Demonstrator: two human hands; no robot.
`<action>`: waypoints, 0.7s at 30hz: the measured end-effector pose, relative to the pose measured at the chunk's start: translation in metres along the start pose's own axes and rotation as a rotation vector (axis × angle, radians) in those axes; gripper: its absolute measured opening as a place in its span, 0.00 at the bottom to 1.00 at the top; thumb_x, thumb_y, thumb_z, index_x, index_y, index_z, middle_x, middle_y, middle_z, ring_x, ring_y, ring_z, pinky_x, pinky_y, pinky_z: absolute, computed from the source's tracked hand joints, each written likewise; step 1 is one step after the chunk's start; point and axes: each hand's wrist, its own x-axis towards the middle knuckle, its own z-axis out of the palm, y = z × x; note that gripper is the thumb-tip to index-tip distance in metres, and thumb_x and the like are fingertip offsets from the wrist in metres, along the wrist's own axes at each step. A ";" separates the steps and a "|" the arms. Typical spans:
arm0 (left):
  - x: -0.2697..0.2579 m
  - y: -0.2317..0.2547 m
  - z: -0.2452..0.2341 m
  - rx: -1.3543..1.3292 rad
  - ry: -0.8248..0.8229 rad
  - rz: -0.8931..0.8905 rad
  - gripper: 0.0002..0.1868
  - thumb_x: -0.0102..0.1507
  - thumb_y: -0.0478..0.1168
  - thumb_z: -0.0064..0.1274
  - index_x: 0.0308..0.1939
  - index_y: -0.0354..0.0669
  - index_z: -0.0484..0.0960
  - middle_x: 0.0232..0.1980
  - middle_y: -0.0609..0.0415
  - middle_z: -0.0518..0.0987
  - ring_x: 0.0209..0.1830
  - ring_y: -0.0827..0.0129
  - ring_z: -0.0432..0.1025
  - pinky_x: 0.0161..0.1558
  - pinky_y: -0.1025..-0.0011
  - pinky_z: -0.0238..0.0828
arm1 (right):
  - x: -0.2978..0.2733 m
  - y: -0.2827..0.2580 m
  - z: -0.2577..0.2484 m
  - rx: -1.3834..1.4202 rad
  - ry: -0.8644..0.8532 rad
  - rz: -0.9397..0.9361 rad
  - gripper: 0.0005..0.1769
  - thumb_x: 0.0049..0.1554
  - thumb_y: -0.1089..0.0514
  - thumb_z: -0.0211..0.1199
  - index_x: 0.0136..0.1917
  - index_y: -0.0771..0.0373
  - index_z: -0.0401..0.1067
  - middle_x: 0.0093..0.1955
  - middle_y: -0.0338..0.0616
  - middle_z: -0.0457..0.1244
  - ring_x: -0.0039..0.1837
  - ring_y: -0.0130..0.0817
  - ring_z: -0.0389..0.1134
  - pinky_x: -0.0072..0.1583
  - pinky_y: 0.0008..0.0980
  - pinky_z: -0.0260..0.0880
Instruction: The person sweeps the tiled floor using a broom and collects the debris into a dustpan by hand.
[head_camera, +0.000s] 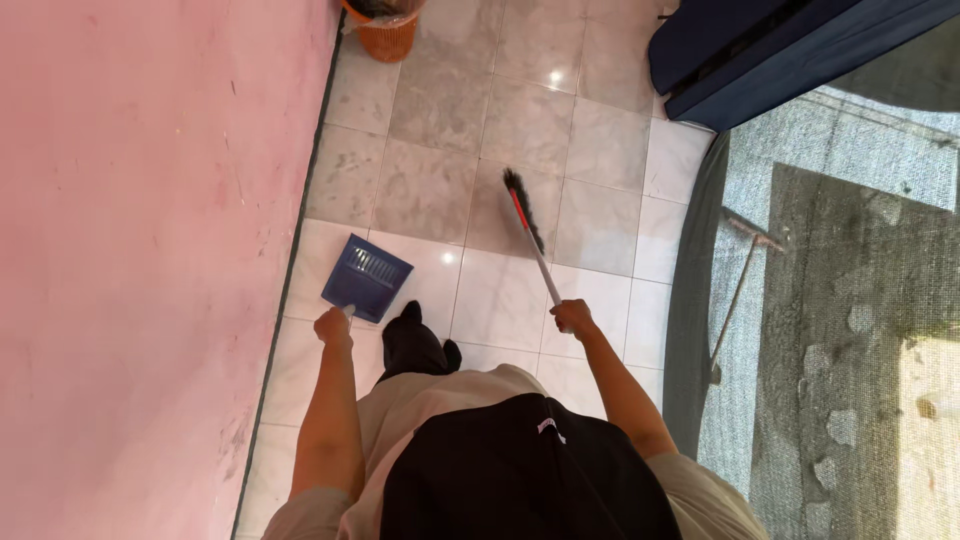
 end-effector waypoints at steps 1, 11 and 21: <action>0.017 0.009 0.001 -0.003 0.003 0.010 0.19 0.67 0.49 0.62 0.32 0.37 0.83 0.31 0.46 0.82 0.35 0.54 0.79 0.37 0.62 0.71 | 0.022 -0.008 0.004 -0.705 -0.006 -0.297 0.09 0.50 0.61 0.69 0.46 0.62 0.78 0.35 0.42 0.65 0.36 0.36 0.64 0.37 0.38 0.65; 0.126 0.072 -0.086 -0.153 0.118 0.323 0.21 0.48 0.44 0.69 0.36 0.31 0.81 0.36 0.41 0.80 0.33 0.54 0.76 0.34 0.66 0.72 | 0.011 -0.114 0.104 -0.645 -0.225 -0.118 0.11 0.55 0.57 0.66 0.48 0.66 0.80 0.32 0.43 0.67 0.32 0.32 0.67 0.36 0.31 0.67; 0.211 0.116 -0.088 -2.185 -0.718 -1.147 0.16 0.58 0.23 0.41 0.50 0.24 0.64 0.44 0.40 0.70 0.29 0.69 0.62 0.26 0.81 0.60 | -0.026 -0.130 0.047 0.175 -0.163 0.142 0.27 0.51 0.64 0.68 0.65 0.70 0.75 0.31 0.42 0.61 0.27 0.26 0.52 0.29 0.29 0.51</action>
